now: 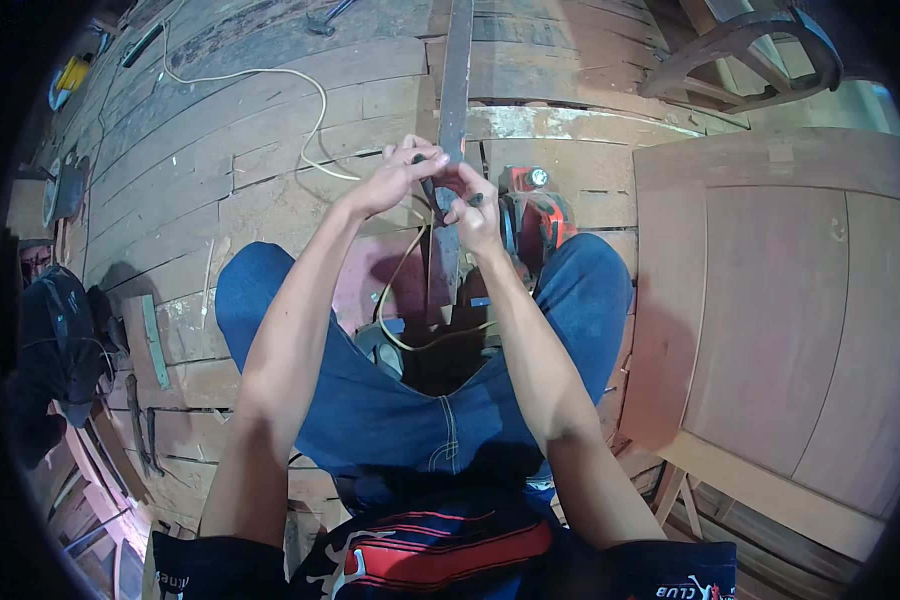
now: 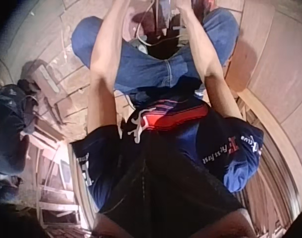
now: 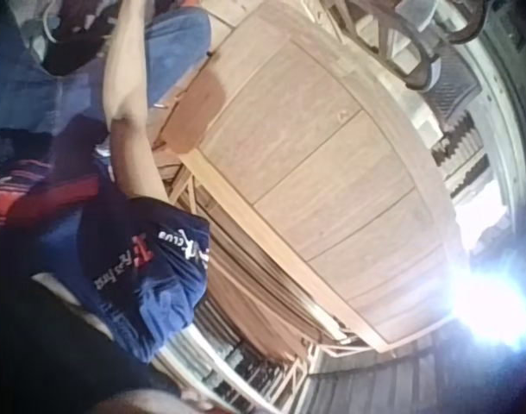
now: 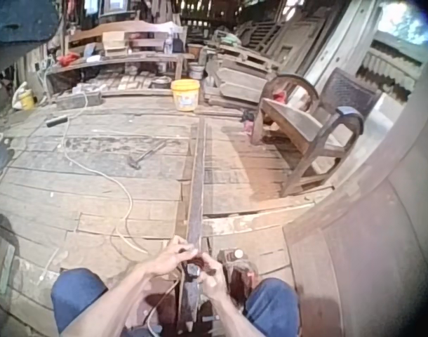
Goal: Hammering and adjusting a metal strip onto wooden floorboards.
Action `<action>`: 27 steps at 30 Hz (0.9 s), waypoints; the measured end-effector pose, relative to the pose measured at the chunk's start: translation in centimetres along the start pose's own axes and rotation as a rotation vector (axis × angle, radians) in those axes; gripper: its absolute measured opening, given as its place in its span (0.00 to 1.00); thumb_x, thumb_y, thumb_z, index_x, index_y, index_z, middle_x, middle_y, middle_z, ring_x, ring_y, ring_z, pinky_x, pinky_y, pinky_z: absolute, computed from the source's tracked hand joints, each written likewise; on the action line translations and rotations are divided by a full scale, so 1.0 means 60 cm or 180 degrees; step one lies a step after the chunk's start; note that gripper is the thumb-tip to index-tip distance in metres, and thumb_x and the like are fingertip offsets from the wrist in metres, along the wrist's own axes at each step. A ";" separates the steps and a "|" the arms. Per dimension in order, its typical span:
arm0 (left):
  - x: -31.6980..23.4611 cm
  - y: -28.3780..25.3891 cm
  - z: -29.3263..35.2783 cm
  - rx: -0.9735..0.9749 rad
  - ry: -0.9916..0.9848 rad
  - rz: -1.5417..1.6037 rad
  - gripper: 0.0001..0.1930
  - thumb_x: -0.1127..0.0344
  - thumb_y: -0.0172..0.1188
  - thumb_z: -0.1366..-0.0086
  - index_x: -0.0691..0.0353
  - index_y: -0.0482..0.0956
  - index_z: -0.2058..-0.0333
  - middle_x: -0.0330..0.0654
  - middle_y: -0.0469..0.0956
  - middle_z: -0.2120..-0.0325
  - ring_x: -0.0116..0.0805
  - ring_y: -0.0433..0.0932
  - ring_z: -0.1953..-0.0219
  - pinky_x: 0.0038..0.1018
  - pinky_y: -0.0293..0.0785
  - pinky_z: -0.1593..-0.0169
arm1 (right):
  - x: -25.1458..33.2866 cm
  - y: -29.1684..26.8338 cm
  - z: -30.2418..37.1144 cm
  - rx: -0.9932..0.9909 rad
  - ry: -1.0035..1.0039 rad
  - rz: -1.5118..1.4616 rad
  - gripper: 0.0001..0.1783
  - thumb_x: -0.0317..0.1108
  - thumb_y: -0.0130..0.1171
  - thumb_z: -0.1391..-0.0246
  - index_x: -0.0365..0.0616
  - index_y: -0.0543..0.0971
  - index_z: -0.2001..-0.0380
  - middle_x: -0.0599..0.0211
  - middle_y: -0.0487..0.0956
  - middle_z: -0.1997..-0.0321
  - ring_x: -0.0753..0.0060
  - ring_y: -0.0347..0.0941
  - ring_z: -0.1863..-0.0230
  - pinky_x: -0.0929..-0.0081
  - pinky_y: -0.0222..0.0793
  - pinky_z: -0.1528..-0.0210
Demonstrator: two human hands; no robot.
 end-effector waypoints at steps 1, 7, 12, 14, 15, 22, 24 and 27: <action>-0.004 0.000 0.004 0.0084 0.0052 -0.0076 0.25 0.43 0.46 0.33 0.57 0.77 0.51 0.41 0.65 0.56 0.41 0.56 0.47 0.38 0.39 0.37 | -0.001 0.001 0.001 0.0039 -0.0049 -0.0056 0.30 0.27 0.44 0.70 0.27 0.71 0.56 0.56 0.77 0.58 0.67 0.74 0.54 0.81 0.71 0.59; -0.020 -0.006 0.023 0.0382 0.0054 -0.0107 0.27 0.42 0.46 0.33 0.58 0.76 0.50 0.42 0.63 0.56 0.43 0.54 0.47 0.37 0.42 0.37 | -0.006 0.005 0.008 0.0253 -0.0413 0.0019 0.33 0.29 0.45 0.69 0.28 0.70 0.52 0.57 0.75 0.55 0.71 0.71 0.52 0.84 0.70 0.68; -0.011 -0.006 0.024 0.0474 -0.0053 -0.0272 0.26 0.42 0.47 0.34 0.57 0.77 0.51 0.40 0.64 0.58 0.41 0.55 0.48 0.36 0.43 0.38 | -0.013 0.005 0.033 -0.0095 -0.0176 0.0101 0.34 0.30 0.45 0.69 0.28 0.69 0.52 0.58 0.76 0.56 0.74 0.73 0.58 0.84 0.68 0.73; -0.010 -0.007 0.033 0.0560 -0.0239 -0.0364 0.26 0.42 0.48 0.35 0.56 0.77 0.51 0.39 0.64 0.58 0.41 0.55 0.49 0.37 0.43 0.38 | 0.006 0.007 0.036 0.0333 -0.0175 0.0413 0.35 0.32 0.45 0.69 0.28 0.68 0.50 0.57 0.77 0.56 0.75 0.74 0.61 0.83 0.66 0.76; -0.011 -0.010 0.034 0.0614 -0.0269 -0.0386 0.27 0.42 0.49 0.35 0.56 0.77 0.50 0.39 0.65 0.58 0.42 0.55 0.48 0.37 0.43 0.38 | 0.004 0.004 0.036 0.0409 -0.0205 0.0427 0.37 0.34 0.46 0.69 0.29 0.68 0.49 0.57 0.77 0.57 0.77 0.73 0.66 0.84 0.65 0.76; -0.009 0.003 0.024 0.0750 -0.0195 -0.0374 0.27 0.42 0.49 0.35 0.56 0.75 0.48 0.41 0.65 0.54 0.43 0.55 0.47 0.37 0.44 0.38 | -0.003 0.004 0.039 0.0270 -0.0045 0.0243 0.37 0.39 0.48 0.70 0.30 0.70 0.51 0.61 0.77 0.62 0.79 0.69 0.71 0.83 0.64 0.77; -0.017 0.017 0.034 0.0587 -0.0188 -0.0311 0.26 0.43 0.50 0.35 0.55 0.75 0.47 0.41 0.63 0.52 0.44 0.54 0.47 0.36 0.44 0.38 | 0.003 0.009 0.043 0.0175 -0.0158 0.0446 0.31 0.34 0.47 0.71 0.30 0.72 0.56 0.67 0.73 0.75 0.82 0.65 0.81 0.82 0.60 0.82; -0.022 0.036 0.032 0.0601 -0.0001 -0.0166 0.23 0.46 0.51 0.36 0.56 0.75 0.50 0.41 0.60 0.50 0.44 0.52 0.48 0.36 0.43 0.37 | -0.016 0.000 0.041 0.0128 -0.0126 0.0330 0.25 0.32 0.47 0.71 0.31 0.74 0.63 0.68 0.71 0.79 0.82 0.64 0.83 0.81 0.60 0.82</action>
Point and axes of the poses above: each hand's wrist, its own z-axis away from the middle knuckle, its own y-axis out of the palm, x = y × z, the point moved 1 cm from there along -z, towards the middle knuckle
